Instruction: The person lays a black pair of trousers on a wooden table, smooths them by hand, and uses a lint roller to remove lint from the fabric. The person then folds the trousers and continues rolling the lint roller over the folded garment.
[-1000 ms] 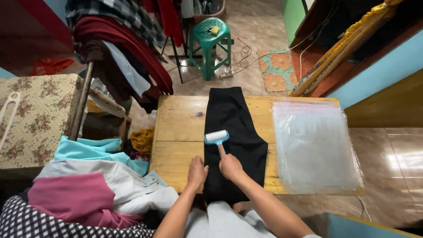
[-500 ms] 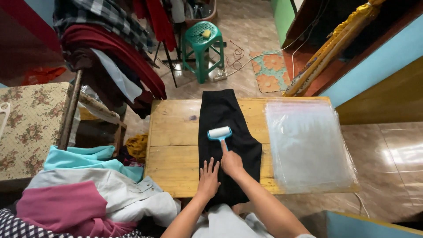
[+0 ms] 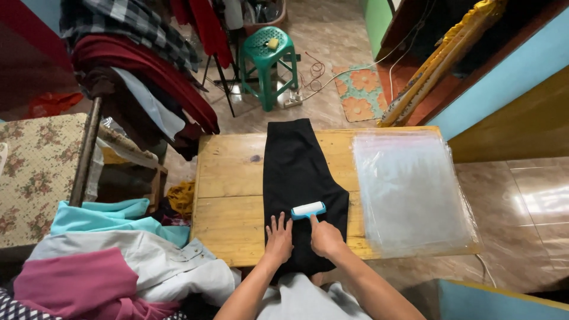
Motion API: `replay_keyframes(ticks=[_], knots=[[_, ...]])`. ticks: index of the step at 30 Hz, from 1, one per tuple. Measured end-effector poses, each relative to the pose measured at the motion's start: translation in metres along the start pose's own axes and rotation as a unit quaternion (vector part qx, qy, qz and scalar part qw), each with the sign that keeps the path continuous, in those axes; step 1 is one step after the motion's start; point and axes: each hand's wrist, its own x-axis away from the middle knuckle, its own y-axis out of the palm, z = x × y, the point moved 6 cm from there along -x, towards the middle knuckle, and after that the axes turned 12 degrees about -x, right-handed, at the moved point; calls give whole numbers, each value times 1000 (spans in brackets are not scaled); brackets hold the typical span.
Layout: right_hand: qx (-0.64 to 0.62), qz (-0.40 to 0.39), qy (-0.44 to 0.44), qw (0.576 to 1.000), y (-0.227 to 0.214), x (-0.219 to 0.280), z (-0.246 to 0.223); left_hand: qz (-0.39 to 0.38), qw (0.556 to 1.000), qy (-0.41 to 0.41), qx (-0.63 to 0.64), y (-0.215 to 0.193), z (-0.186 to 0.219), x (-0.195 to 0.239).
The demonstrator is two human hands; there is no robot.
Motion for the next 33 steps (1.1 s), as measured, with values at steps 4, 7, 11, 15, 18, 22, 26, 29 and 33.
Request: replay_keyframes(ticks=[4,7,11,15,18,22,26,29,33], knots=[[-1,42,-1,999,-6,-21,5,-4,1000,-3,-8,-6,1,2],[-10,120,17,993,-16,-48,17,-33,999,-4,24,-9,2,5],[8,137,33,990,-14,-65,30,-27,1000,-6,-11,-9,2,3],[16,93,40,995,-10,-51,36,-60,998,-15,16,-21,6,10],[15,55,62,996,-15,-23,33,-105,994,-27,12,-43,16,23],[6,3,72,997,-35,19,19,-111,994,-20,-6,-54,23,29],[-38,30,83,995,-37,12,28,-133,991,-18,-24,-54,25,30],[-46,99,75,991,-33,-19,46,-138,990,-19,-26,-52,25,30],[-17,154,73,985,-34,-46,68,-153,987,-24,-38,-49,25,29]])
